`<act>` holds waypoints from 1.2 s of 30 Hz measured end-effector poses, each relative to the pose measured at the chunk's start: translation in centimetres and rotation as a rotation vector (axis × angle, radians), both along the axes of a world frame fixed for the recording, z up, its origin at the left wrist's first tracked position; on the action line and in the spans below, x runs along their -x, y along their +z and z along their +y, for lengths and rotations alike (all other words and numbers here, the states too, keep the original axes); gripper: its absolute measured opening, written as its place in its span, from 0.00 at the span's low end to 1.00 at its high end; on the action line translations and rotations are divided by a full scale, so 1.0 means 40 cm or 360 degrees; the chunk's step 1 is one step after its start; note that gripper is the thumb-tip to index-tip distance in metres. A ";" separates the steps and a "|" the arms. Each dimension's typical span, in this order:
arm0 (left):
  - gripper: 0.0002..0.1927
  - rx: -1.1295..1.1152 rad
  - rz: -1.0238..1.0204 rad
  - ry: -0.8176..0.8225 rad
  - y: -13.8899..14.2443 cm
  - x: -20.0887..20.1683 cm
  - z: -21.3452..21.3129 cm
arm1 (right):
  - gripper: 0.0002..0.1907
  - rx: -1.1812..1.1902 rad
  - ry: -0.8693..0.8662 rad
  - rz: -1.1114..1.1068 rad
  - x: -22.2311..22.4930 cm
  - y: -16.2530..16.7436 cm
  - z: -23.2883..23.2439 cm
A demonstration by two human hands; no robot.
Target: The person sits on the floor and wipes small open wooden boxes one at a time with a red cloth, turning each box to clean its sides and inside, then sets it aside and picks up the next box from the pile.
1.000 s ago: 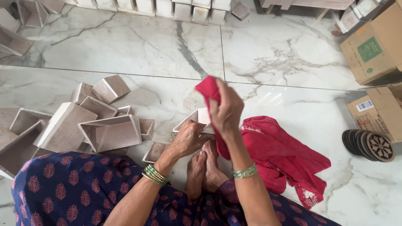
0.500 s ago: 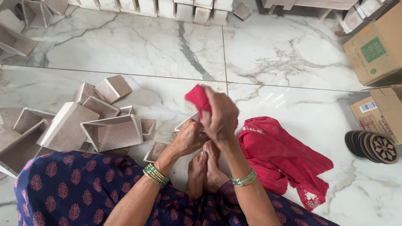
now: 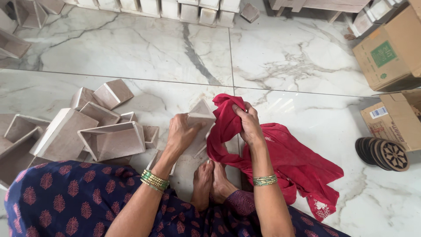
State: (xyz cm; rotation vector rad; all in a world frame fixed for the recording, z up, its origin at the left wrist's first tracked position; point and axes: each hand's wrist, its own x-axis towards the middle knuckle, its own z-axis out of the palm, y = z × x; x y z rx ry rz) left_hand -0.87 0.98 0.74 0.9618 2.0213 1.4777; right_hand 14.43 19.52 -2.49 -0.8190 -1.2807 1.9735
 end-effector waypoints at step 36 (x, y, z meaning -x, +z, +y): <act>0.26 -0.0539 -0.0632 0.0142 -0.030 0.003 0.004 | 0.34 -0.1800 -0.0074 -0.0346 0.091 0.081 -0.219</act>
